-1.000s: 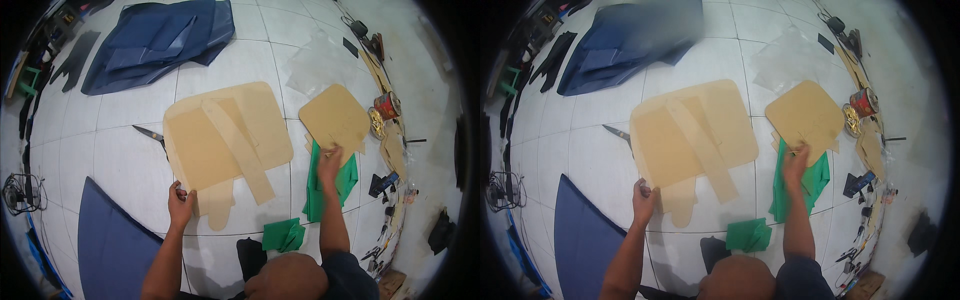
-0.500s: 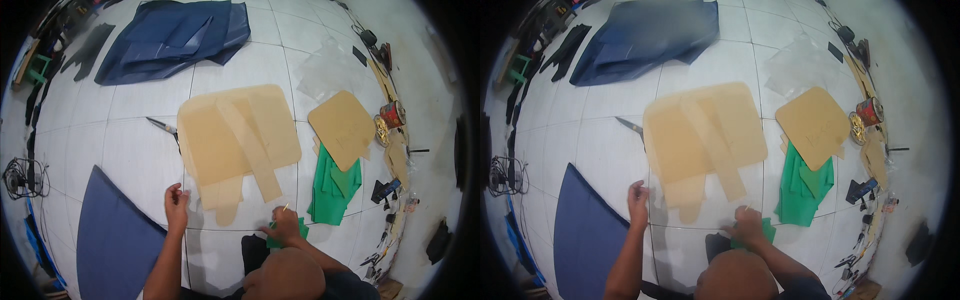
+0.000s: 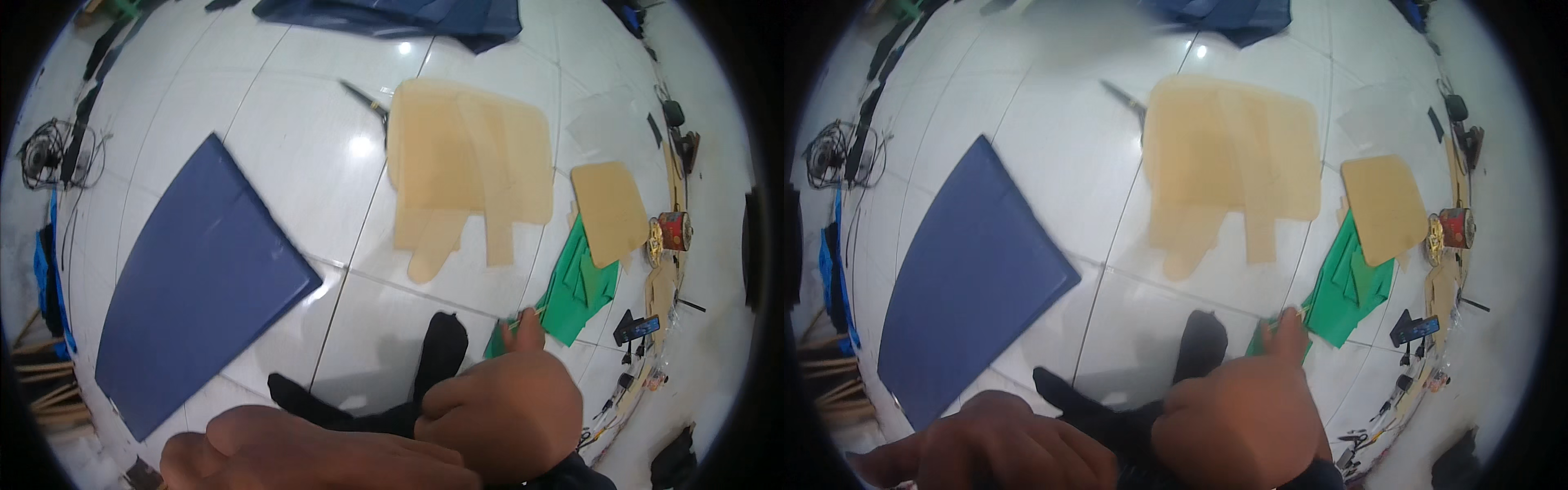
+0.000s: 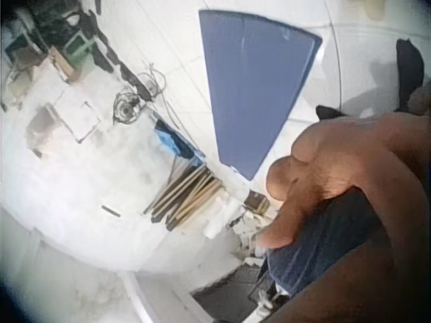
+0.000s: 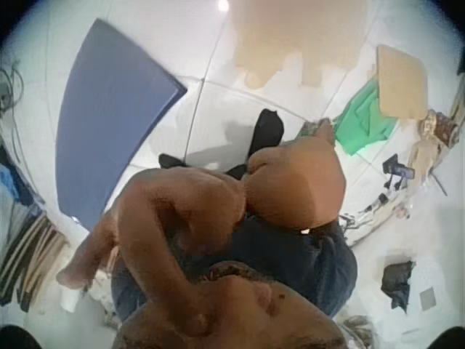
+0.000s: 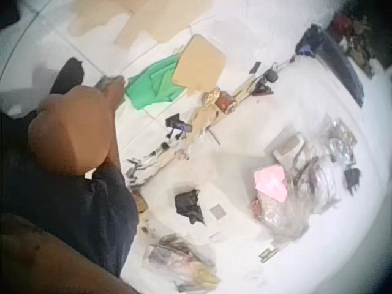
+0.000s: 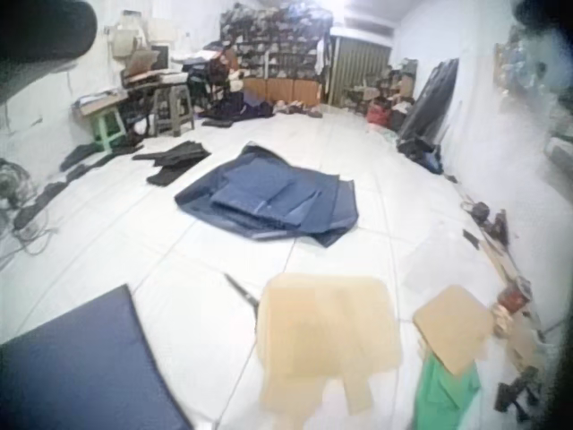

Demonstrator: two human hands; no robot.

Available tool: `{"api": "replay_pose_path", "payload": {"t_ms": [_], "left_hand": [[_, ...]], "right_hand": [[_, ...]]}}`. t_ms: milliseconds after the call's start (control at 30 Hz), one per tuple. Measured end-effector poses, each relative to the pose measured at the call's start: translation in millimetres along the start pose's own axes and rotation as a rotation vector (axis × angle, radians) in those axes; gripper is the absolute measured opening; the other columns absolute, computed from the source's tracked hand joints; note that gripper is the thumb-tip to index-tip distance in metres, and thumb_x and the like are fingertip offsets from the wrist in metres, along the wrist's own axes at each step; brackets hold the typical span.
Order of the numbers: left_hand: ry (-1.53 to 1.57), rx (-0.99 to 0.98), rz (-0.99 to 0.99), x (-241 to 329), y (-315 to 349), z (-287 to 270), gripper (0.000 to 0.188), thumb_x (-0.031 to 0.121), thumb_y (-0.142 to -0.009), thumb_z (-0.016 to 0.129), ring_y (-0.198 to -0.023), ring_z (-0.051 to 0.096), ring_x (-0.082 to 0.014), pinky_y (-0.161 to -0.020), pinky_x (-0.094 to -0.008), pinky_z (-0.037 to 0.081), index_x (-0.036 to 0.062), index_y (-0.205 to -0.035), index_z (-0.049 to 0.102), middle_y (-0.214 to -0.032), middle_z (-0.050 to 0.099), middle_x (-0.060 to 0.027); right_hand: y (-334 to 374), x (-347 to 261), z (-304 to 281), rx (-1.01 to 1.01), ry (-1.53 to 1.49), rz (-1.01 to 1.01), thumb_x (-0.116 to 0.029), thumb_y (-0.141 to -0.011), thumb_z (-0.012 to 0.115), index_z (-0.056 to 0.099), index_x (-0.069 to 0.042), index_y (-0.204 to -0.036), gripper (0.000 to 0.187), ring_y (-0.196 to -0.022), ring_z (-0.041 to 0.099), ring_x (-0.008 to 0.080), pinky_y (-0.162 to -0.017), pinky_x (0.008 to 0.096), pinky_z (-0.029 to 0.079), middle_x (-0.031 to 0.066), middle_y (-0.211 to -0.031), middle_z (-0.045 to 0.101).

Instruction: The person traces cardboard templates onto blue fabric with a marking tool, unpacks pattern pieces from a plastic bag, and positions another template on the fabric to trace its outline before handling the layers of fabric by hand.

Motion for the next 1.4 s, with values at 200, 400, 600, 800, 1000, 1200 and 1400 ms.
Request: {"api": "replay_pose_path", "payload": {"t_ms": [200,400,600,800,1000,1200,1400], "left_hand": [[0.160,-0.090,-0.038,-14,3,36,0.055,0.060,-0.092,0.054,-0.074,0.056,-0.0257,-0.074,-0.0420,0.045,0.0105,-0.114,0.065,-0.095,0.061,-0.0141],[0.156,-0.162,-0.075,-23,-7,45,0.055,0.056,-0.091,0.055,-0.076,0.057,-0.0264,-0.077,-0.0427,0.046,0.0115,-0.121,0.064,-0.100,0.062,-0.0162],[-0.612,0.390,-0.152,-17,-19,-74,0.022,0.017,-0.093,0.052,-0.078,0.048,-0.0144,-0.077,-0.0259,0.041,0.0003,-0.104,0.061,-0.087,0.054,-0.0070],[-0.806,1.003,-0.619,-94,81,-249,0.023,0.026,-0.095,0.064,-0.071,0.046,-0.0075,-0.066,-0.0243,0.038,0.0041,-0.103,0.064,-0.082,0.054,0.0036],[-0.883,0.924,-0.859,-159,122,-288,0.020,0.024,-0.096,0.066,-0.071,0.048,-0.0080,-0.064,-0.0241,0.041,0.0049,-0.101,0.065,-0.081,0.055,0.0027],[-1.132,0.788,-0.741,-161,94,-316,0.024,0.018,-0.091,0.071,-0.078,0.054,-0.0131,-0.070,-0.0294,0.046,0.0007,-0.105,0.062,-0.084,0.058,-0.0024],[-1.656,0.607,-0.495,-162,6,-315,0.048,0.020,-0.085,0.073,-0.098,0.058,-0.0339,-0.087,-0.0431,0.049,-0.0038,-0.123,0.055,-0.109,0.057,-0.0221]], "right_hand": [[-74,-67,-15,-0.122,-0.267,-0.075,-0.031,-0.087,0.074,0.050,0.000,-0.107,0.044,-0.093,0.064,0.0354,-0.080,0.0455,0.052,0.0201,-0.105,0.060],[-161,-107,-12,0.062,-0.206,-0.079,-0.035,-0.081,0.080,0.050,0.000,-0.109,0.054,-0.102,0.062,0.0392,-0.082,0.0501,0.052,0.0222,-0.107,0.062],[-179,-86,1,-0.005,-0.214,0.093,-0.034,-0.074,0.086,0.048,-0.001,-0.109,0.062,-0.105,0.059,0.0447,-0.087,0.0521,0.051,0.0244,-0.109,0.059],[-179,-72,4,0.117,-0.550,0.031,-0.023,-0.081,0.080,0.046,-0.002,-0.103,0.045,-0.096,0.059,0.0426,-0.078,0.0493,0.047,0.0216,-0.096,0.057],[-143,-11,-29,0.247,-0.706,0.229,-0.020,-0.093,0.071,0.043,-0.004,-0.094,0.033,-0.077,0.047,0.0231,-0.071,0.0364,0.044,0.0109,-0.084,0.045],[-130,105,-56,0.487,-0.768,0.427,-0.030,-0.094,0.069,0.044,-0.003,-0.109,0.040,-0.087,0.055,0.0301,-0.081,0.0424,0.047,0.0151,-0.098,0.055],[-140,74,-94,0.732,-0.318,0.257,-0.021,-0.089,0.075,0.051,0.002,-0.124,0.049,-0.088,0.058,0.0284,-0.081,0.0414,0.049,0.0139,-0.098,0.060]]}}
Point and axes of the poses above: each hand's wrist, its own y-axis away from the middle knuckle, its own z-axis out of the palm, x = y × z, the point moved 10 cm from there along -y, towards the middle knuckle
